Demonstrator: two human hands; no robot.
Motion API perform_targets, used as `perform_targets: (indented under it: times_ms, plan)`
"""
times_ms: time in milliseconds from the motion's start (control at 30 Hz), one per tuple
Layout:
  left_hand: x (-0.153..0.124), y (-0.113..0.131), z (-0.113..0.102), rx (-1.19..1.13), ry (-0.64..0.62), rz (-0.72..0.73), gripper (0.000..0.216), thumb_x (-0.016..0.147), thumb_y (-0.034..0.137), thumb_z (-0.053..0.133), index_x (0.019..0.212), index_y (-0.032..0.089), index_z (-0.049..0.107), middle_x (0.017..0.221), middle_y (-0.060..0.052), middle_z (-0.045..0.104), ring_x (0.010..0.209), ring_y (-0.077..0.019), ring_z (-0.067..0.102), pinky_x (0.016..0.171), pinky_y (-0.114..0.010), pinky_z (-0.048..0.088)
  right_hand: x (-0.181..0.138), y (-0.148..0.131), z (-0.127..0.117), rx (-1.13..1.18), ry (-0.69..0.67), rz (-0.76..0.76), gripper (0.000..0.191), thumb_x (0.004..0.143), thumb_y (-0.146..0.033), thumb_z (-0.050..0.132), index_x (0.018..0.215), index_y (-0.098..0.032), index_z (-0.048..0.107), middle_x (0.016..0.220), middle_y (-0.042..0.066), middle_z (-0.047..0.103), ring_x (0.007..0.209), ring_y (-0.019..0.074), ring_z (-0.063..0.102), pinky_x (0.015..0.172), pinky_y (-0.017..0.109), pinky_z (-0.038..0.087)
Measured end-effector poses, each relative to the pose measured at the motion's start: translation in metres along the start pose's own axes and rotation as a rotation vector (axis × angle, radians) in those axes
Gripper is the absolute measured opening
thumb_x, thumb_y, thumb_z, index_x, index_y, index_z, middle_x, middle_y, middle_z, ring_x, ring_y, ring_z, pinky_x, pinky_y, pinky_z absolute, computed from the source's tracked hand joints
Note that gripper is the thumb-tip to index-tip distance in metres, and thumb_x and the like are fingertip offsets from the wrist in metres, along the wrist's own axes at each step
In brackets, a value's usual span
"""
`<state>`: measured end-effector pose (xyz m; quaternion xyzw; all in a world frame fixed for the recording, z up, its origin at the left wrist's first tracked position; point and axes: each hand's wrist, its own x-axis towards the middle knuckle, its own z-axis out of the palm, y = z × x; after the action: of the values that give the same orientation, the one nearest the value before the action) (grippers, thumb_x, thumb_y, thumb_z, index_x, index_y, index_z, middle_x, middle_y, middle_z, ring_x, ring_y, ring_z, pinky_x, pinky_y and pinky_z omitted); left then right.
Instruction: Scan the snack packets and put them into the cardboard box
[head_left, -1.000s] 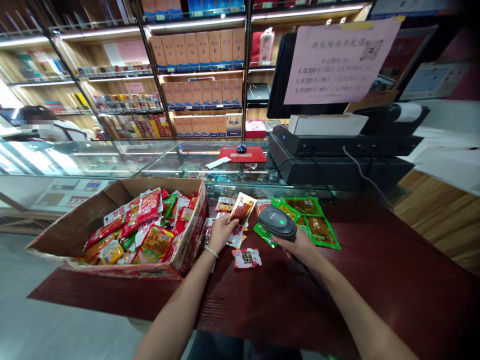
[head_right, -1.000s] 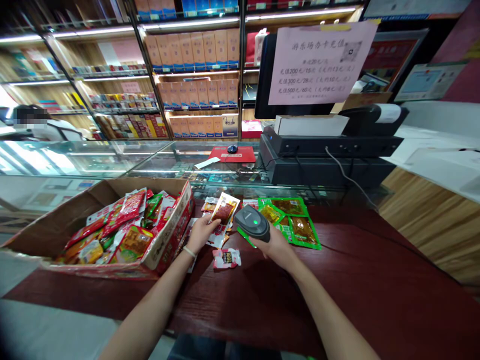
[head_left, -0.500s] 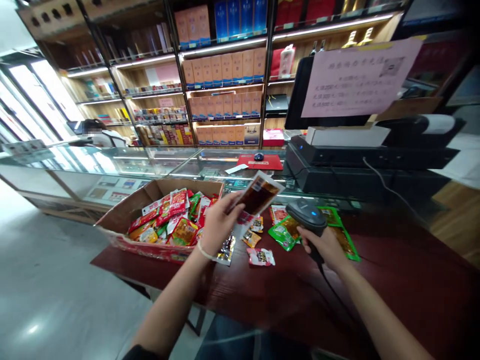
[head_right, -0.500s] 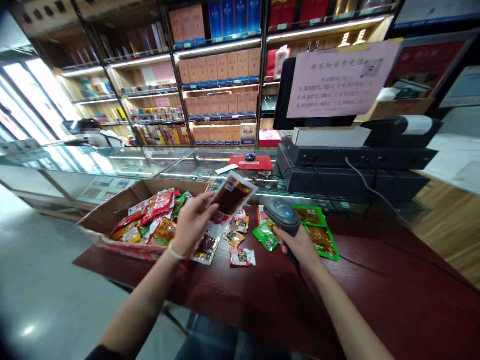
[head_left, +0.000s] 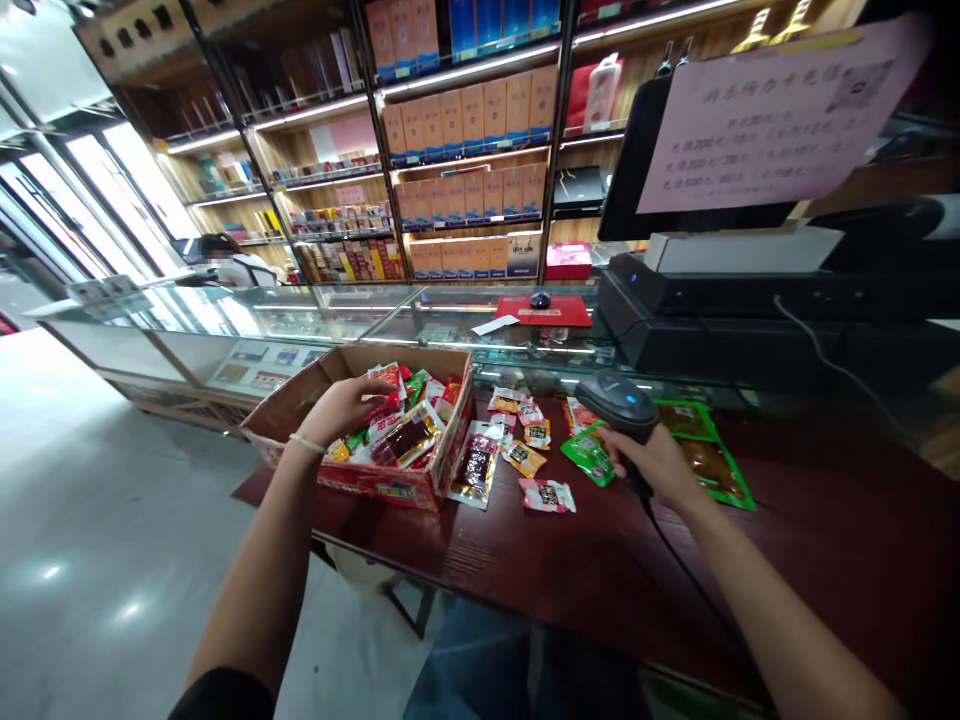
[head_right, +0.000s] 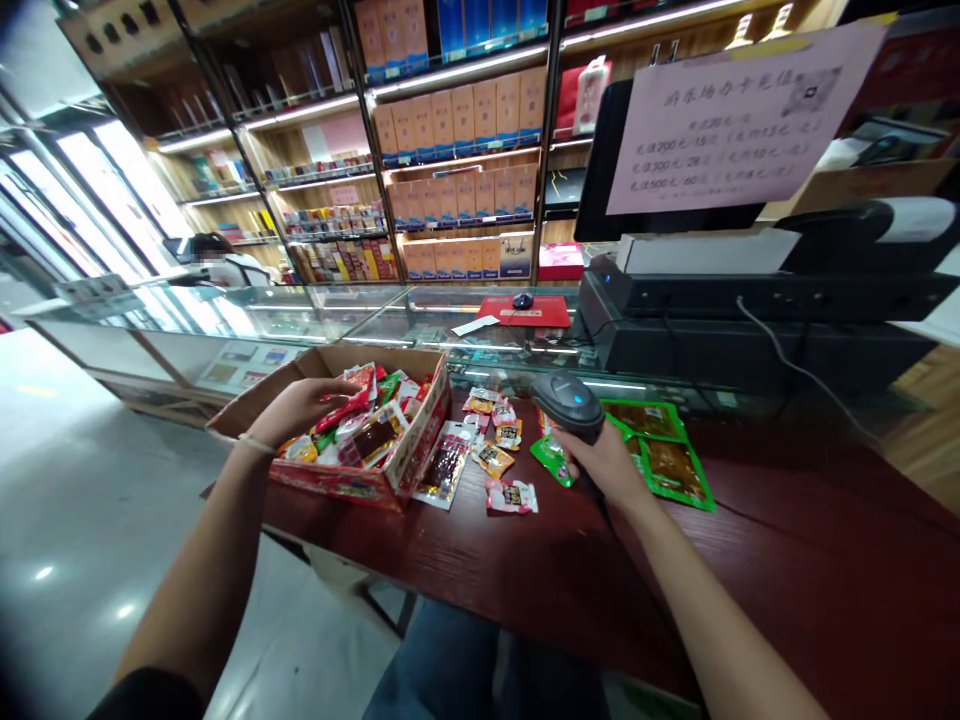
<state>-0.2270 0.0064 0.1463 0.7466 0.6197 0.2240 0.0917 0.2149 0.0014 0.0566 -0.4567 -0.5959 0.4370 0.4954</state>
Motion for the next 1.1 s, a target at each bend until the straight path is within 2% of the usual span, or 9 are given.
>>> perform_targets:
  times_ms: [167, 333, 467, 633, 767, 867, 967, 1100]
  plan:
    - [0.009, 0.024, 0.013, -0.032, 0.078, 0.045, 0.034, 0.084, 0.039, 0.054, 0.106, 0.023, 0.074, 0.104, -0.005, 0.075, 0.093, -0.0237, 0.07, 0.082, -0.03, 0.052, 0.002, -0.003, -0.004, -0.012, 0.021, -0.021, 0.039, 0.076, -0.05, 0.074, 0.059, -0.021, 0.055, 0.046, -0.002, 0.051, 0.037, 0.0111, 0.046, 0.039, 0.026, 0.035]
    - [0.014, 0.084, 0.047, -0.014, 0.061, 0.189, 0.033, 0.09, 0.035, 0.049, 0.112, 0.025, 0.071, 0.11, -0.003, 0.074, 0.099, -0.0225, 0.068, 0.086, -0.031, 0.051, 0.004, 0.003, -0.024, -0.002, 0.079, -0.031, 0.04, 0.076, -0.049, 0.074, 0.06, -0.02, 0.052, 0.047, -0.003, 0.051, 0.037, 0.0104, 0.046, 0.039, 0.024, 0.036]
    - [0.025, 0.142, 0.091, -0.084, -0.011, 0.286, 0.032, 0.092, 0.035, 0.048, 0.114, 0.024, 0.069, 0.111, -0.003, 0.073, 0.1, -0.0219, 0.068, 0.09, -0.033, 0.05, 0.003, 0.012, -0.051, -0.005, 0.135, 0.002, 0.035, 0.076, -0.047, 0.074, 0.066, -0.02, 0.055, 0.048, -0.004, 0.052, 0.036, 0.0095, 0.045, 0.037, 0.023, 0.035]
    - [0.056, 0.191, 0.173, -0.183, -0.076, 0.386, 0.035, 0.088, 0.033, 0.057, 0.119, 0.021, 0.066, 0.113, -0.007, 0.072, 0.102, -0.0232, 0.066, 0.092, -0.035, 0.05, -0.003, 0.022, -0.081, 0.049, 0.195, 0.041, 0.032, 0.074, -0.047, 0.076, 0.079, -0.019, 0.059, 0.049, -0.006, 0.052, 0.035, 0.0092, 0.045, 0.036, 0.022, 0.036]
    - [0.083, 0.213, 0.242, -0.294, -0.117, 0.386, 0.032, 0.086, 0.023, 0.059, 0.117, 0.019, 0.067, 0.112, -0.009, 0.071, 0.1, -0.022, 0.067, 0.092, -0.032, 0.05, -0.005, 0.033, -0.096, 0.083, 0.247, 0.076, 0.036, 0.072, -0.05, 0.076, 0.081, -0.019, 0.059, 0.049, -0.006, 0.051, 0.034, 0.0093, 0.045, 0.034, 0.022, 0.036]
    - [0.097, 0.221, 0.279, -0.287, -0.17, 0.354, 0.034, 0.084, 0.025, 0.063, 0.117, 0.018, 0.066, 0.118, -0.011, 0.069, 0.105, -0.0239, 0.065, 0.094, -0.033, 0.048, -0.006, 0.043, -0.102, 0.094, 0.275, 0.082, 0.036, 0.072, -0.051, 0.076, 0.079, -0.02, 0.059, 0.049, -0.006, 0.05, 0.034, 0.0092, 0.044, 0.035, 0.023, 0.036]
    - [0.105, 0.225, 0.299, -0.156, -0.243, 0.312, 0.042, 0.083, 0.033, 0.064, 0.121, 0.015, 0.063, 0.118, -0.016, 0.067, 0.108, -0.029, 0.064, 0.093, -0.036, 0.047, -0.007, 0.049, -0.105, 0.06, 0.272, 0.085, 0.036, 0.074, -0.052, 0.074, 0.073, -0.02, 0.058, 0.048, -0.005, 0.05, 0.035, 0.01, 0.045, 0.036, 0.024, 0.036]
    - [0.114, 0.228, 0.309, -0.006, -0.304, 0.288, 0.052, 0.078, 0.037, 0.069, 0.123, 0.013, 0.058, 0.117, -0.02, 0.066, 0.108, -0.0322, 0.063, 0.09, -0.037, 0.046, -0.009, 0.049, -0.108, 0.03, 0.277, 0.087, 0.039, 0.075, -0.052, 0.074, 0.063, -0.022, 0.054, 0.046, -0.003, 0.049, 0.035, 0.0106, 0.045, 0.037, 0.025, 0.037]
